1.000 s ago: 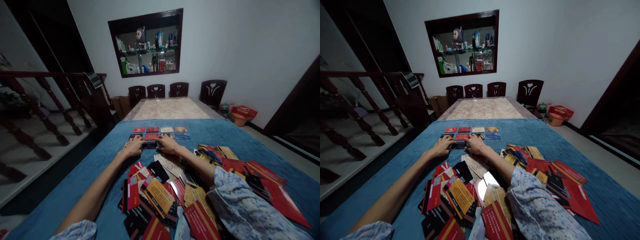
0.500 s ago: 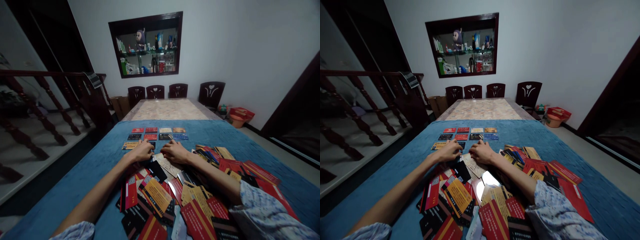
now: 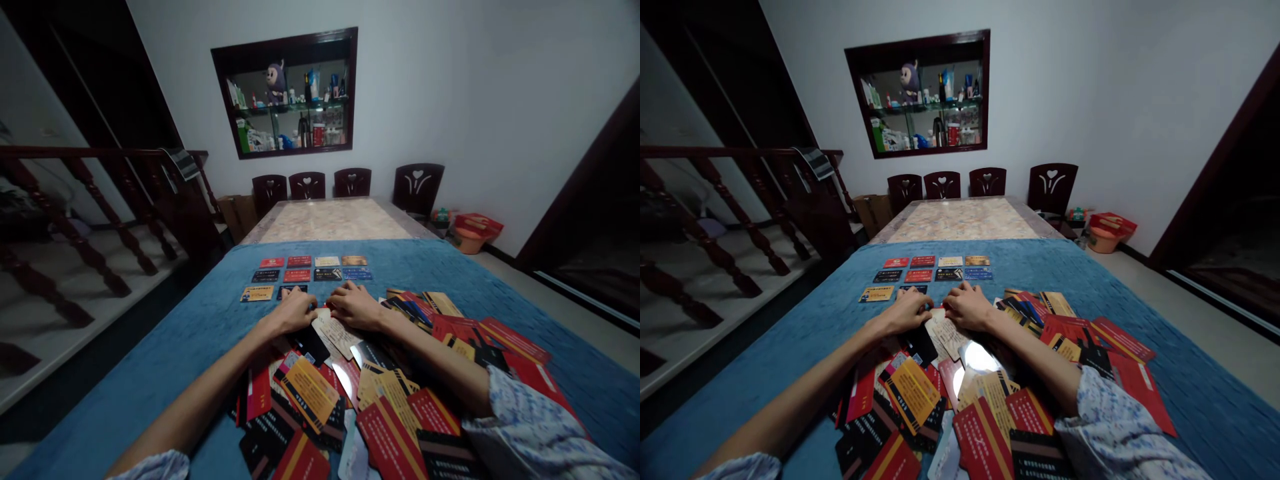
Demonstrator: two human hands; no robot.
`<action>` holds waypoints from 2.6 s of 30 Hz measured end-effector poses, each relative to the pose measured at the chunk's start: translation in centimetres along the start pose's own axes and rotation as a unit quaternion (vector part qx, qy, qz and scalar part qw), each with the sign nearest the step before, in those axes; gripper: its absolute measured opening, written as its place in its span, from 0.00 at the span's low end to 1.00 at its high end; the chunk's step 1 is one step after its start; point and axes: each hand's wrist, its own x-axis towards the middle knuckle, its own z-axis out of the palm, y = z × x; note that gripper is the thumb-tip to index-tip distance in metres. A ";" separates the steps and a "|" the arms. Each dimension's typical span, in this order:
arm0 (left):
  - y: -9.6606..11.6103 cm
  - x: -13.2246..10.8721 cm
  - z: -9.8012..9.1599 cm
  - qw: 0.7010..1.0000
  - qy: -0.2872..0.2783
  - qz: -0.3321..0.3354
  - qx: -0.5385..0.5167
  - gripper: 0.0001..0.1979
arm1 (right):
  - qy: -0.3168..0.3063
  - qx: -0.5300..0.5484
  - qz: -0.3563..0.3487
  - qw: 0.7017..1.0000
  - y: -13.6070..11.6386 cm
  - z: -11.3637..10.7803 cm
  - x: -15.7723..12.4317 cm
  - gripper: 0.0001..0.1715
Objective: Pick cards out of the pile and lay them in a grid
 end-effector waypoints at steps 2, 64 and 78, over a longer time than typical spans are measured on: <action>0.4 0.2 0.3 1.000 0.009 0.001 -0.016 0.13 | 0.004 0.001 -0.003 1.000 0.2 0.0 -0.2 0.19; 1.6 0.6 -0.9 0.971 -0.023 0.237 -0.006 0.11 | -0.027 0.038 -0.049 0.998 1.2 -1.9 -2.5 0.23; 1.8 0.7 -0.5 0.975 -0.019 0.219 -0.026 0.12 | -0.037 0.009 -0.038 0.999 0.8 -2.3 -2.7 0.18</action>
